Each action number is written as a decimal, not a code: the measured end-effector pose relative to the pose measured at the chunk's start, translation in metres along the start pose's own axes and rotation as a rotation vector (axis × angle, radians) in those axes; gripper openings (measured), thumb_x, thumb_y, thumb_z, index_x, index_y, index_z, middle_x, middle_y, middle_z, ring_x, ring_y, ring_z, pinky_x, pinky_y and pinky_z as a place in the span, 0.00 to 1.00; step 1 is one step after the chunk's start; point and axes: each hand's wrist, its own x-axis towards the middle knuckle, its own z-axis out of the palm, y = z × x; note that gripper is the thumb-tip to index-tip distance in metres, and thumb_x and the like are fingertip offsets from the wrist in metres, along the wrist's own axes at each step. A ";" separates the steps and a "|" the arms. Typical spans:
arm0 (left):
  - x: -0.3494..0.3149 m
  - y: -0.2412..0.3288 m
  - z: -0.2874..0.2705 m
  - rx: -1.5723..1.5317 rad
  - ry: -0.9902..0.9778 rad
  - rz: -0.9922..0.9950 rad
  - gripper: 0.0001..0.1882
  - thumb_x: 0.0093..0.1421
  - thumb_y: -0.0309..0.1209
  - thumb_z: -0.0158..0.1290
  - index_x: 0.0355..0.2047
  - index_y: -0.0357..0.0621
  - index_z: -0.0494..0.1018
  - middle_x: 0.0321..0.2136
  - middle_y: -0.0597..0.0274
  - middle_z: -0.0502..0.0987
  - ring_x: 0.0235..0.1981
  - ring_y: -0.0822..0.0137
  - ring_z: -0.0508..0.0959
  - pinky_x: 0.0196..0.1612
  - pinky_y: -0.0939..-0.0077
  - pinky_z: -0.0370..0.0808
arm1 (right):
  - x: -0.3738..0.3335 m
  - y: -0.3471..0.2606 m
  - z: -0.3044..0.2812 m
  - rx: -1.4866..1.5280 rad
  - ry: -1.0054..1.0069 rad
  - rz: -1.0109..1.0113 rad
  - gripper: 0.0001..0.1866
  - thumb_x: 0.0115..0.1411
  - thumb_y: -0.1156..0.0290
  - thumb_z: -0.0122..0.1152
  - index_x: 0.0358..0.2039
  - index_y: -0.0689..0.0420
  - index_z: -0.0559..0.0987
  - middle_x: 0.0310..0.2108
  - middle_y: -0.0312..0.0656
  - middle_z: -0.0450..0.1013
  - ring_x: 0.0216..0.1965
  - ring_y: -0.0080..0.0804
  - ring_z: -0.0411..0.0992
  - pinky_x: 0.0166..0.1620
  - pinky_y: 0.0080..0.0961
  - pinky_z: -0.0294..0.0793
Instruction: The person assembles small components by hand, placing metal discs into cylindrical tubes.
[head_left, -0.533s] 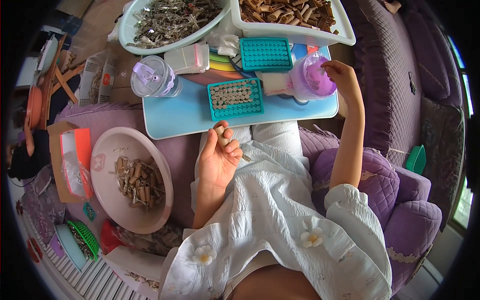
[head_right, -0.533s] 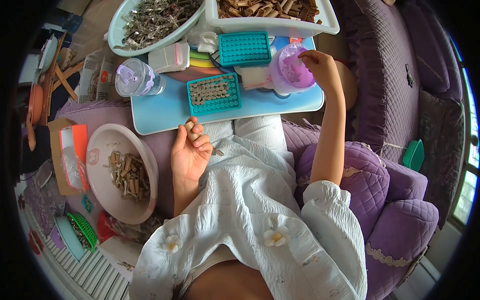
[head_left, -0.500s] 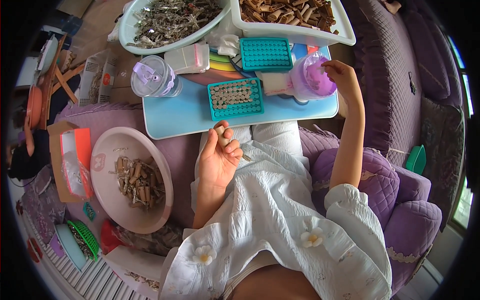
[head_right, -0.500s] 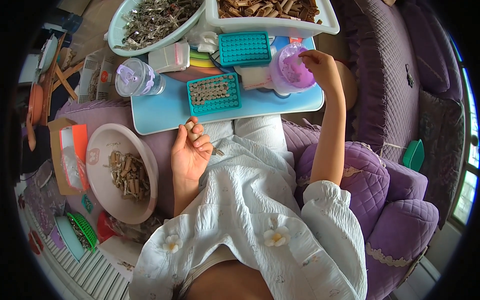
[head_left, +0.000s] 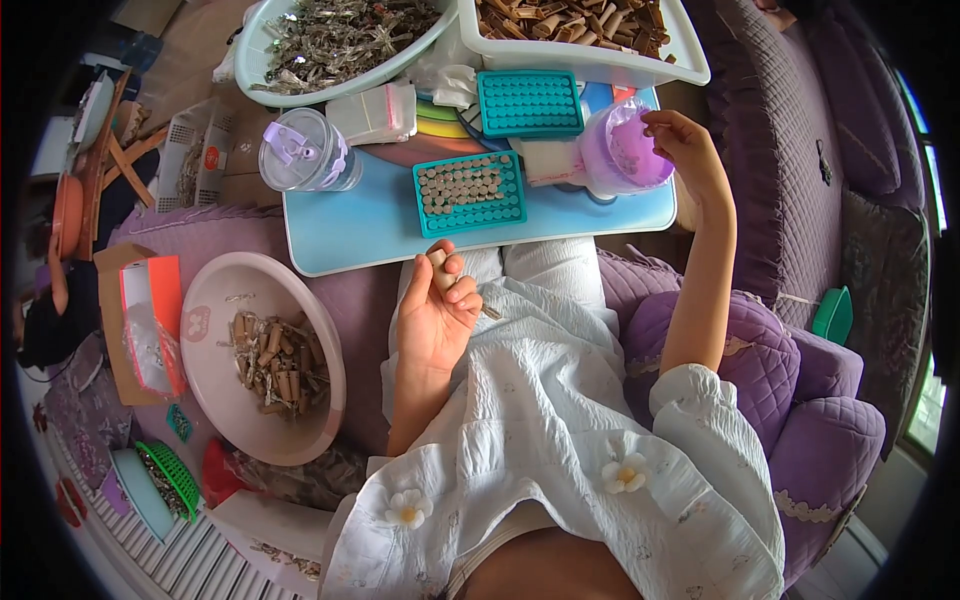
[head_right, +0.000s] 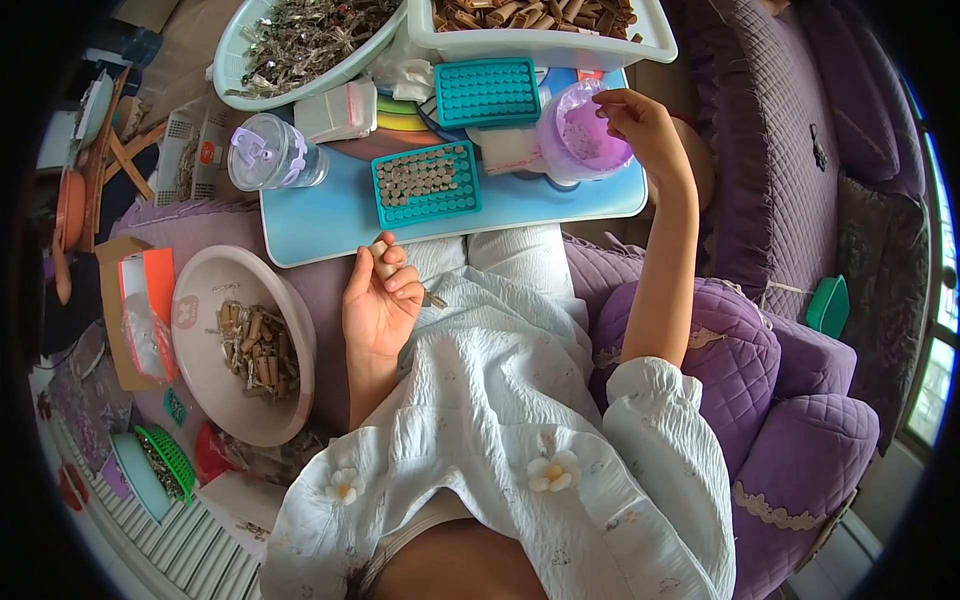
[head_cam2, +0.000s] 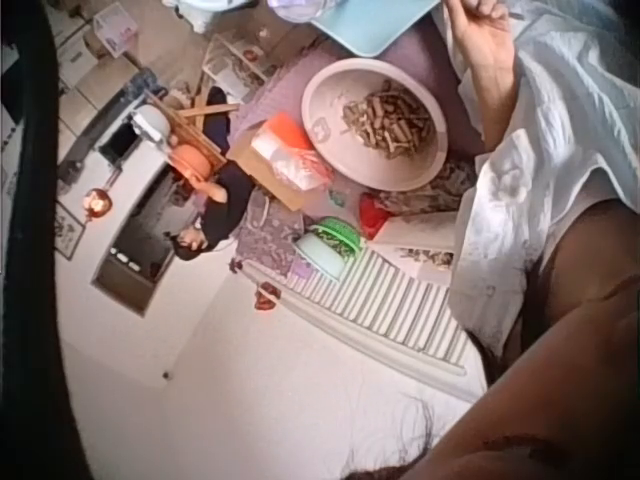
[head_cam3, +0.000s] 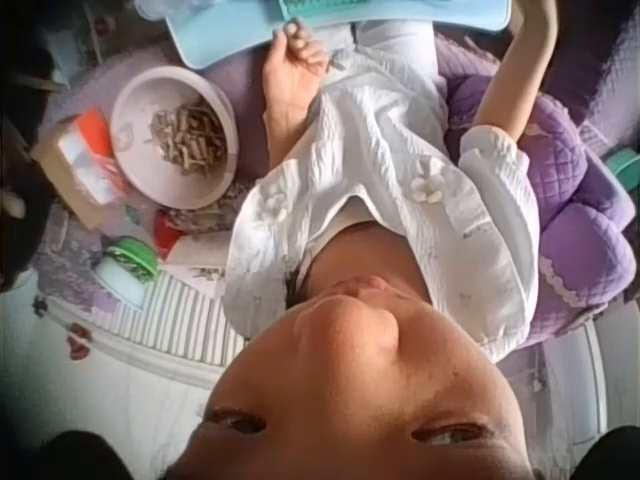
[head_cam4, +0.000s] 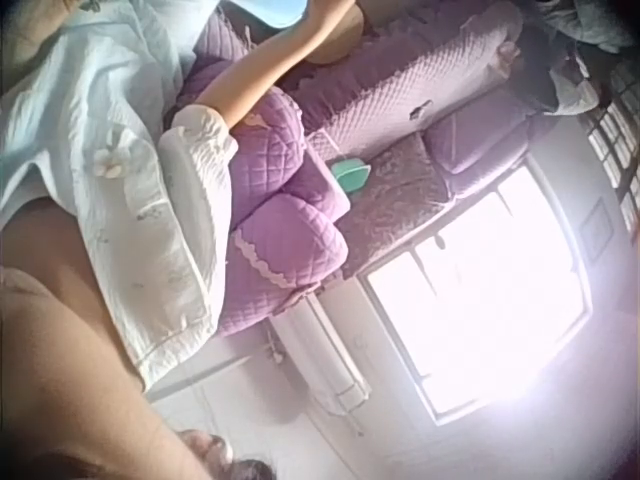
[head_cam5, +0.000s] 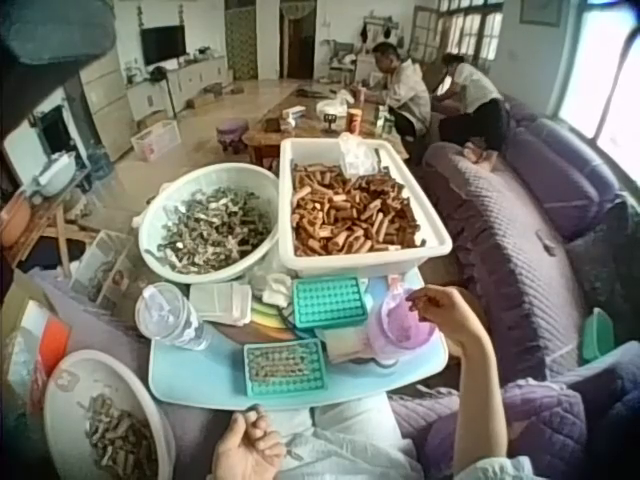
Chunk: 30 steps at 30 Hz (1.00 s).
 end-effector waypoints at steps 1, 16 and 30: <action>0.000 0.000 0.000 -0.002 -0.002 -0.001 0.13 0.59 0.39 0.39 0.38 0.43 0.61 0.26 0.68 0.63 0.20 0.78 0.62 0.24 0.86 0.62 | -0.002 -0.004 0.002 0.094 0.017 0.020 0.10 0.54 0.80 0.44 0.35 0.63 0.73 0.28 0.37 0.70 0.28 0.17 0.65 0.32 0.13 0.64; 0.003 -0.005 -0.001 0.003 0.045 -0.027 0.13 0.59 0.39 0.38 0.38 0.43 0.61 0.26 0.69 0.64 0.19 0.78 0.62 0.24 0.86 0.61 | 0.018 -0.038 -0.003 -0.488 -0.235 0.117 0.08 0.52 0.79 0.44 0.30 0.60 0.73 0.21 0.30 0.63 0.23 0.15 0.58 0.28 0.12 0.61; 0.003 -0.010 0.005 0.146 -0.009 0.030 0.16 0.58 0.38 0.39 0.42 0.41 0.61 0.29 0.66 0.64 0.26 0.75 0.64 0.30 0.82 0.63 | -0.009 -0.009 0.021 0.498 0.140 0.032 0.10 0.56 0.78 0.44 0.37 0.63 0.72 0.28 0.34 0.67 0.29 0.17 0.65 0.35 0.13 0.68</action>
